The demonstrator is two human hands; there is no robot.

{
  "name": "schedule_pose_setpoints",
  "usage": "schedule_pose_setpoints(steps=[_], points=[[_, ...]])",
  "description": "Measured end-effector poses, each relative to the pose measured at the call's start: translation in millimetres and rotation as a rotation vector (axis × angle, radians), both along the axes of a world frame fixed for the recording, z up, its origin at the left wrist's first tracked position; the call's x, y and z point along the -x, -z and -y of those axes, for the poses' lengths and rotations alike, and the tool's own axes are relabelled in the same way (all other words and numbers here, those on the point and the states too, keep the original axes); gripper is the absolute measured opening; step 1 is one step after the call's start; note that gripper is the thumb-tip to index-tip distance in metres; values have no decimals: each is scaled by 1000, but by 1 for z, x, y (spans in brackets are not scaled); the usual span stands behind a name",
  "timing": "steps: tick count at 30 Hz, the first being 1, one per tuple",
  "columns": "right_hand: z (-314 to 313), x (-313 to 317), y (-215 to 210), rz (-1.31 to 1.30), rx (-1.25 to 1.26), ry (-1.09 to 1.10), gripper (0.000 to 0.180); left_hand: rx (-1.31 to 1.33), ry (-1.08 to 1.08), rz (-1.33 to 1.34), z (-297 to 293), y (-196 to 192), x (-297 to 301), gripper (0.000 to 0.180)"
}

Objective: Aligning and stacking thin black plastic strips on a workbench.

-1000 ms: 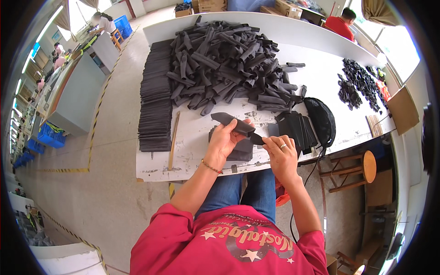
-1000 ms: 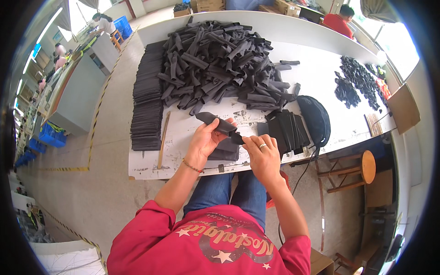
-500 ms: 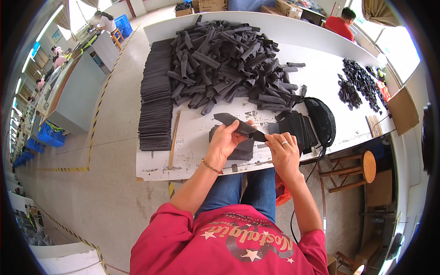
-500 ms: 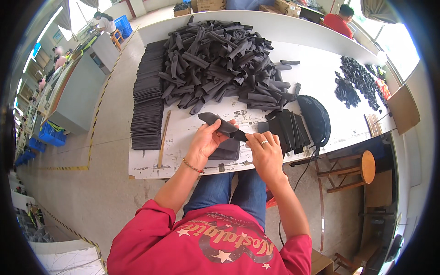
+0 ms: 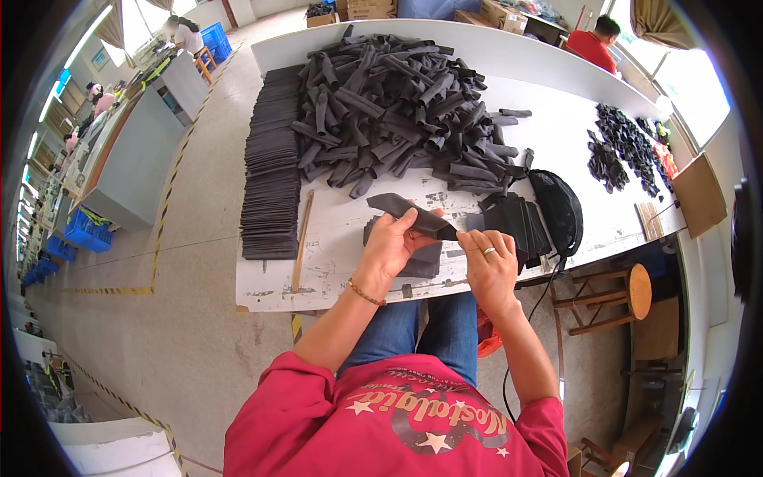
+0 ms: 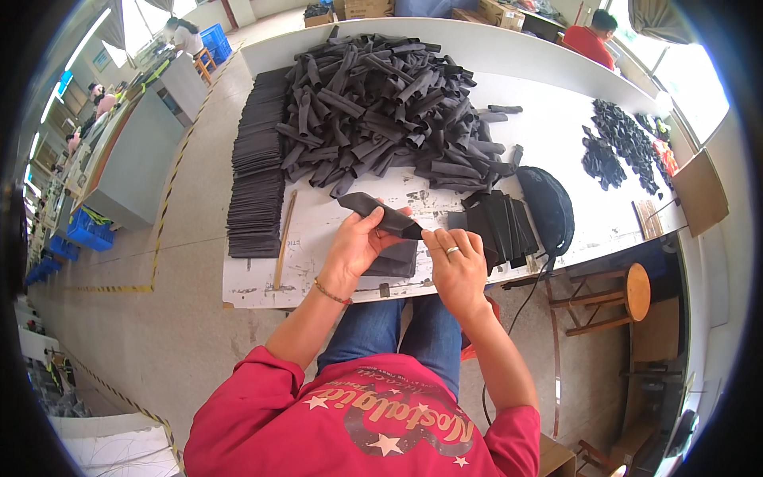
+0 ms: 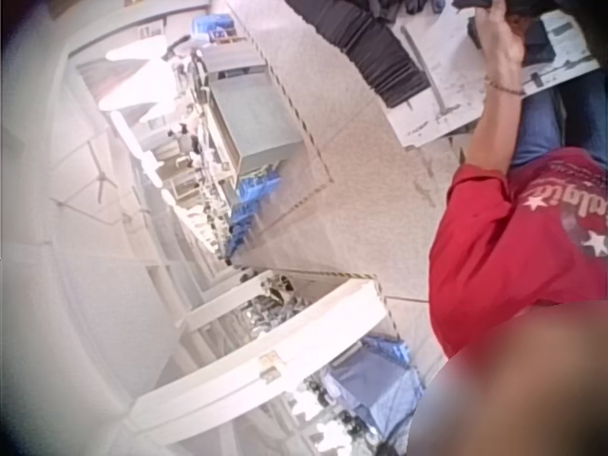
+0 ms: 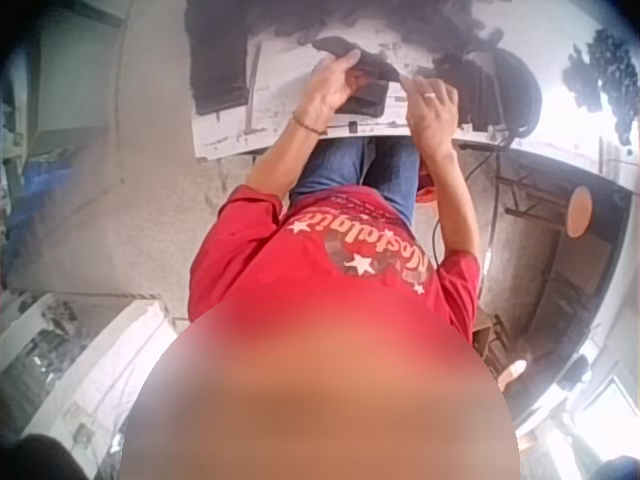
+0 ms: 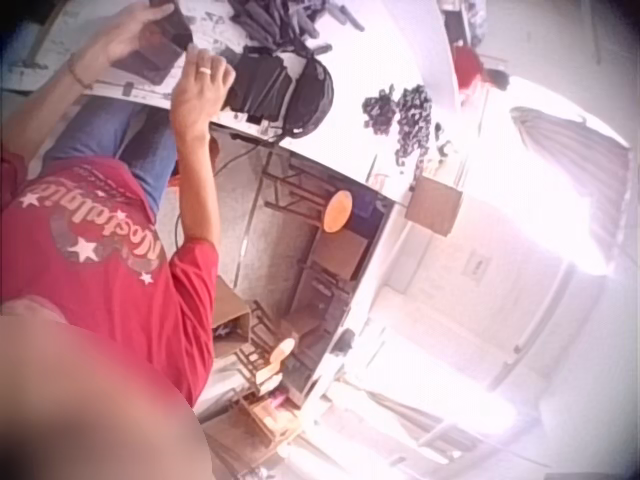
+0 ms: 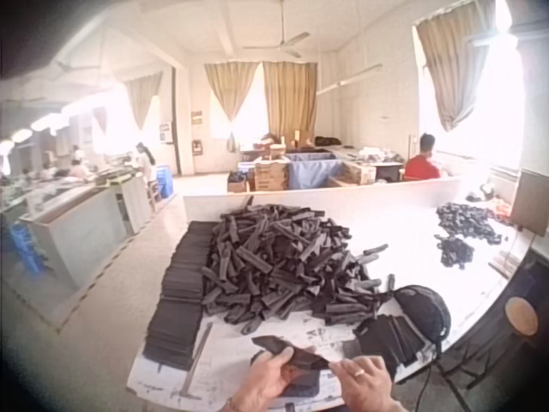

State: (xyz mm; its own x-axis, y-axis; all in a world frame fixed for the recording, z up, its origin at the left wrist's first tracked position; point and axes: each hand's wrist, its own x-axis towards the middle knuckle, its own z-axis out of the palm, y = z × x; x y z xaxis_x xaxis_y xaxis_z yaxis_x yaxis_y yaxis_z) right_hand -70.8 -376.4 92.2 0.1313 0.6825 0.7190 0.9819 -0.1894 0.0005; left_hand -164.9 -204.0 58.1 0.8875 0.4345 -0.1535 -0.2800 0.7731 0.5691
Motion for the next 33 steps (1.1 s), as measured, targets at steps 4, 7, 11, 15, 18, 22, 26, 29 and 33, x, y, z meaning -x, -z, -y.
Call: schedule_pose_setpoints(steps=[4,7,11,15,18,22,26,29,33], points=[[-2,3,-3,-18,0,8,30,-20,-5,16,0,-2,2,17],[0,0,-3,11,3,-13,33,-18,34,20,-5,-4,3,18],[2,-1,-5,50,38,-41,35,-12,74,24,-7,-5,4,20],[2,-4,1,118,49,-74,42,-30,64,14,-2,-7,4,21],[-1,0,8,101,26,-44,43,-78,27,10,11,-12,5,24],[-9,13,8,25,-52,33,35,-139,-110,24,20,-20,11,26],[-6,14,6,-14,-102,32,36,-132,-139,60,15,-27,17,21],[-2,8,8,18,-59,13,38,-121,-129,38,13,-27,17,22],[-2,7,7,40,-74,-6,38,-105,-125,8,15,-23,12,28]])
